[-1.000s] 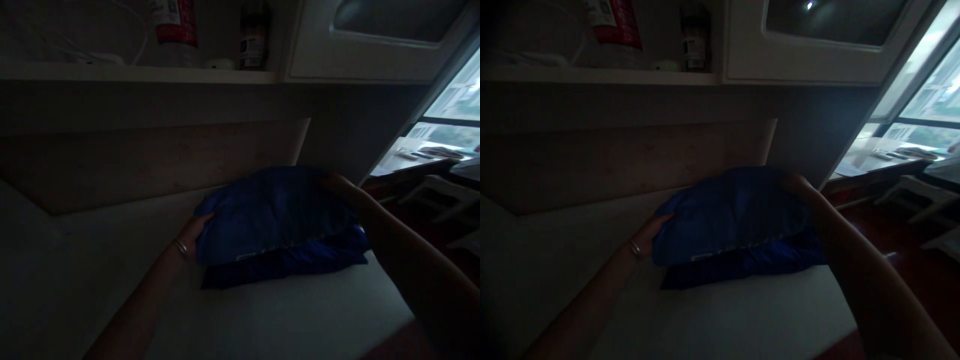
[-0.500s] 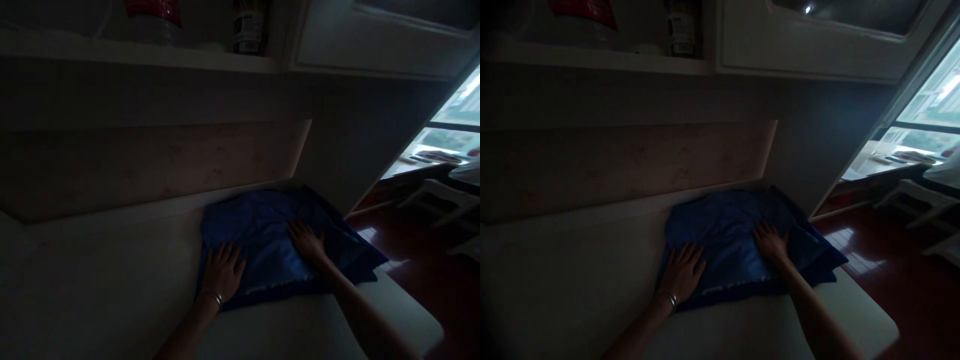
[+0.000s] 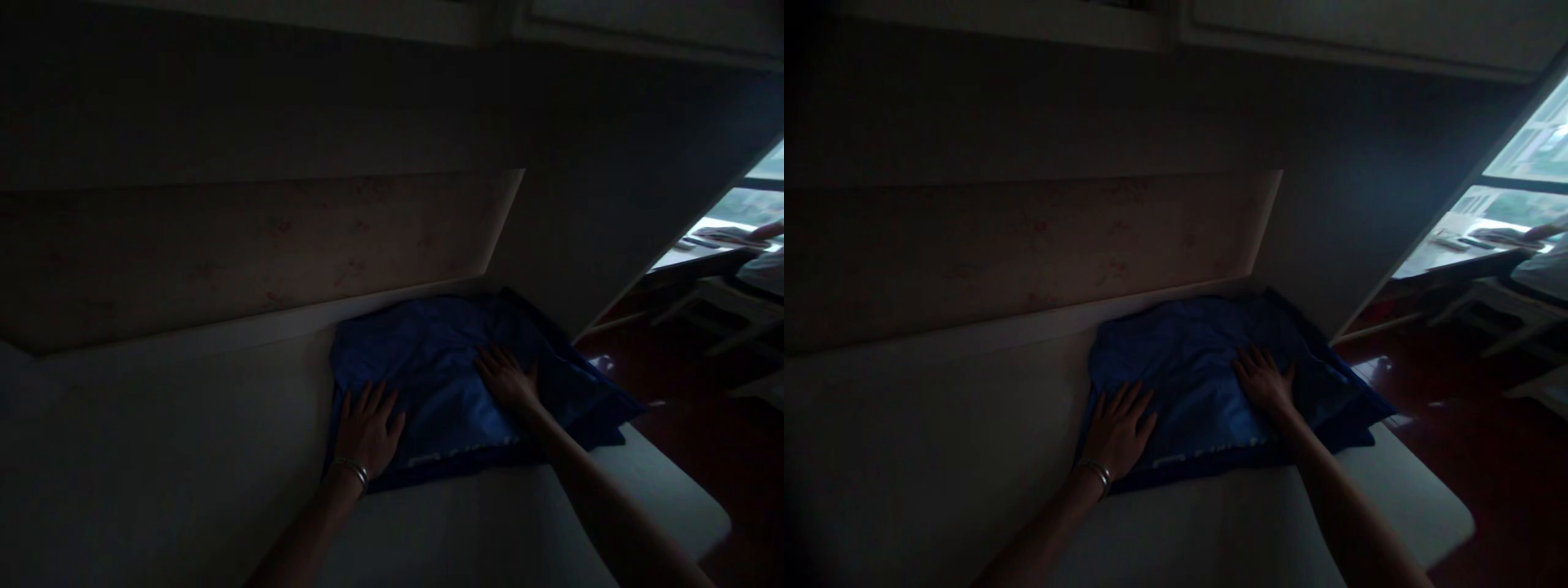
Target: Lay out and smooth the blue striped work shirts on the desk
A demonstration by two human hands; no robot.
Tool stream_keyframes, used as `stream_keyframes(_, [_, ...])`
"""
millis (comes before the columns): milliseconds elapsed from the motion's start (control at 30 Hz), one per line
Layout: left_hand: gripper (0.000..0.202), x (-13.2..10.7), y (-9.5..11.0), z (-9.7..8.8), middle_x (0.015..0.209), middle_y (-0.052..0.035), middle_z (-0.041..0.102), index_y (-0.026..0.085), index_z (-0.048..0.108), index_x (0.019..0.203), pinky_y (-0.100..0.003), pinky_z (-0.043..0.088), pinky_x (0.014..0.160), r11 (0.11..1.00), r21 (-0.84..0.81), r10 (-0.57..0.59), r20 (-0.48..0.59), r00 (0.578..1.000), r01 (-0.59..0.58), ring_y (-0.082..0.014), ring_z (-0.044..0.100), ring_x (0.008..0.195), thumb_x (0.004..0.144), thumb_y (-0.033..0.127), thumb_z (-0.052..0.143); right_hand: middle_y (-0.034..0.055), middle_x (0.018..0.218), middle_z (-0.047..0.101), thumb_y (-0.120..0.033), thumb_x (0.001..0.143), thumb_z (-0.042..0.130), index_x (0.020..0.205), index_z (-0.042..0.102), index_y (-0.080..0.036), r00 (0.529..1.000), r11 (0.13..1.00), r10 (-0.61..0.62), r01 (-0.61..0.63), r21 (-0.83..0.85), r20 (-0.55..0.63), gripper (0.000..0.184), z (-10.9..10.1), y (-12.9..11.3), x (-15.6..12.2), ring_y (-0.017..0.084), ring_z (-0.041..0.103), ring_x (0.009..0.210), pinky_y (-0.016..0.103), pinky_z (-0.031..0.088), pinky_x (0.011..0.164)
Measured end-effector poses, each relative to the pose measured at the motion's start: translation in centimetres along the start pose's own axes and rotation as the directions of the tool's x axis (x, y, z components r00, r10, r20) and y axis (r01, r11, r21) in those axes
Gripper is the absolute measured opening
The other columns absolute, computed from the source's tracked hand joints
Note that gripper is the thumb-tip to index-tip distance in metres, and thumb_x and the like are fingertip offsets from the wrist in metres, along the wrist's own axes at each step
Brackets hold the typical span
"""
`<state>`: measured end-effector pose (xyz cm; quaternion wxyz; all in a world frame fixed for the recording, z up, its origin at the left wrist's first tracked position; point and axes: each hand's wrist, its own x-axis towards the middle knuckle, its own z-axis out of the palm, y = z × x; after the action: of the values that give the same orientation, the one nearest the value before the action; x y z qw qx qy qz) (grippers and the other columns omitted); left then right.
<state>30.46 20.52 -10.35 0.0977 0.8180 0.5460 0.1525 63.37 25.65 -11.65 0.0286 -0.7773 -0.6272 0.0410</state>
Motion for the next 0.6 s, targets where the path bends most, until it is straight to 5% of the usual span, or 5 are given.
stream_keyframes(333, [0.052, 0.1, -0.4, 0.5, 0.153, -0.0018, 0.040, 0.035, 0.048, 0.139, -0.060, 0.014, 0.117, 1.000, -0.013, -0.002, 0.008, 1.000, 0.002, -0.0274, 0.028, 0.144, 0.095, 0.056, 0.029, 0.0017, 0.161, 0.017, -0.055, 0.098, 0.015, 0.152, 0.023, -0.037, 0.997, 0.999, 0.027, -0.025, -0.029, 0.067, 0.057, -0.3, -0.1, 0.2, 0.031, 0.015, 0.146, 0.077, 0.002, 0.105])
stream_keyframes(467, [0.052, 0.4, -0.6, -0.9, 0.153, -0.0043, 0.041, 0.032, 0.050, 0.138, -0.061, 0.017, 0.116, 0.998, -0.057, -0.001, 0.134, 0.991, 0.009, -0.0287, 0.030, 0.143, 0.095, 0.054, 0.035, 0.0028, 0.161, 0.017, -0.052, 0.098, 0.021, 0.151, 0.024, -0.036, 0.985, 1.000, 0.018, -0.014, -0.022, 0.173, 0.055, -2.2, -0.5, 0.2, 0.032, 0.014, 0.146, 0.078, 0.006, 0.104])
stream_keyframes(533, [0.047, -0.2, -1.1, -2.7, 0.148, -0.0065, 0.048, 0.027, 0.057, 0.132, -0.054, 0.027, 0.115, 0.996, -0.085, 0.031, 0.168, 0.985, -0.017, -0.0274, 0.040, 0.137, 0.094, 0.049, 0.040, 0.0061, 0.158, 0.027, -0.048, 0.098, 0.028, 0.147, 0.036, -0.031, 0.995, 1.000, -0.006, 0.007, -0.016, 0.104, 0.053, -3.4, -1.0, -0.5, 0.034, 0.021, 0.144, 0.078, 0.008, 0.105])
stream_keyframes(600, [0.040, -1.9, -2.1, -4.7, 0.141, -0.0071, 0.055, 0.025, 0.064, 0.122, -0.046, 0.035, 0.112, 0.996, -0.084, 0.048, 0.082, 0.995, -0.041, -0.0253, 0.050, 0.128, 0.094, 0.043, 0.044, 0.0098, 0.149, 0.043, -0.040, 0.096, 0.035, 0.138, 0.049, -0.025, 0.997, 0.998, -0.061, 0.062, 0.018, -0.056, 0.047, -4.6, -2.2, -2.0, 0.033, 0.035, 0.137, 0.070, 0.017, 0.109])
